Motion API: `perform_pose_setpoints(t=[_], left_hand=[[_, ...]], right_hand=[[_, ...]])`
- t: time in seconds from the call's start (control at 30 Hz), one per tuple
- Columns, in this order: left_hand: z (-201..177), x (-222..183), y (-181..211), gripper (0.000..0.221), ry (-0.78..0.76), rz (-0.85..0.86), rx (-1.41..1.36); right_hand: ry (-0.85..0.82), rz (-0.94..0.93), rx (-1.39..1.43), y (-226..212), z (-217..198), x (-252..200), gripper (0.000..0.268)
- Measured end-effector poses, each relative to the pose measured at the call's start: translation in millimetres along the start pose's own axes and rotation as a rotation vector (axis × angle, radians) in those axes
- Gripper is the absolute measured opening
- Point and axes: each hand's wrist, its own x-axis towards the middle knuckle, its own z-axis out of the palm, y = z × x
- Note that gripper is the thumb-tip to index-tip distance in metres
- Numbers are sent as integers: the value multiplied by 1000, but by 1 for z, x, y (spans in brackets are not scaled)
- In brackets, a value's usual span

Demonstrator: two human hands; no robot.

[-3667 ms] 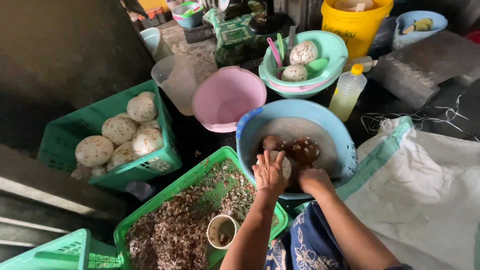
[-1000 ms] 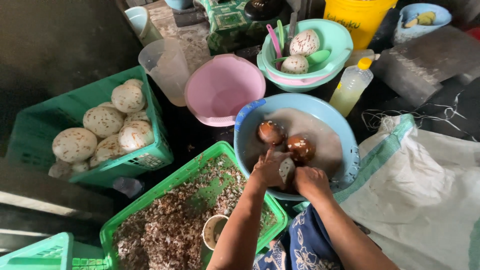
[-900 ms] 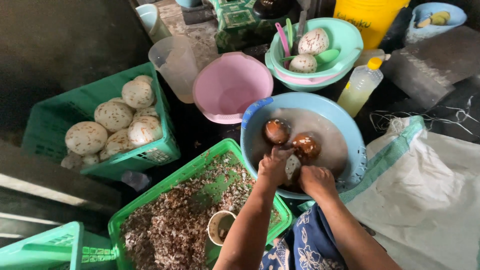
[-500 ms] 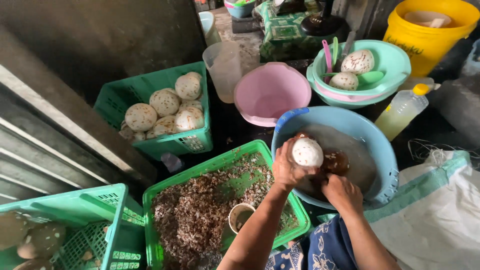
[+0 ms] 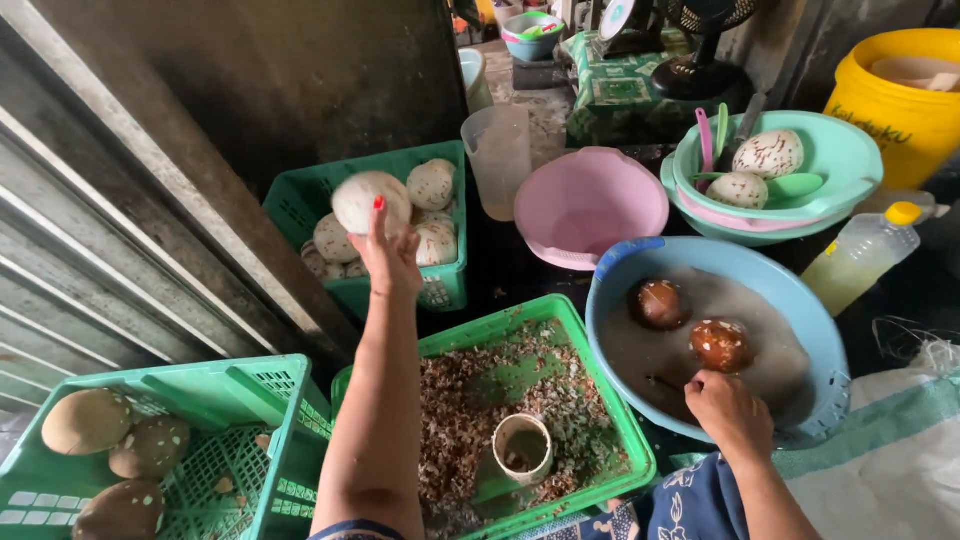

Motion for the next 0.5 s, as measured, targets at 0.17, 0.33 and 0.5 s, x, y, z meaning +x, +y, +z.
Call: perform_pose_setpoints(t=[0.17, 0.33, 0.5], left_hand=[[-20, -4, 0, 120, -183, 93, 204], [-98, -26, -34, 90, -219, -218, 497], [-170, -25, -12, 80, -10, -218, 530]], right_hand=[[-15, 29, -6, -3, -2, -2, 32], [-22, 39, -7, 0, 4, 3, 34], [-6, 70, -63, 9, 17, 25, 34]])
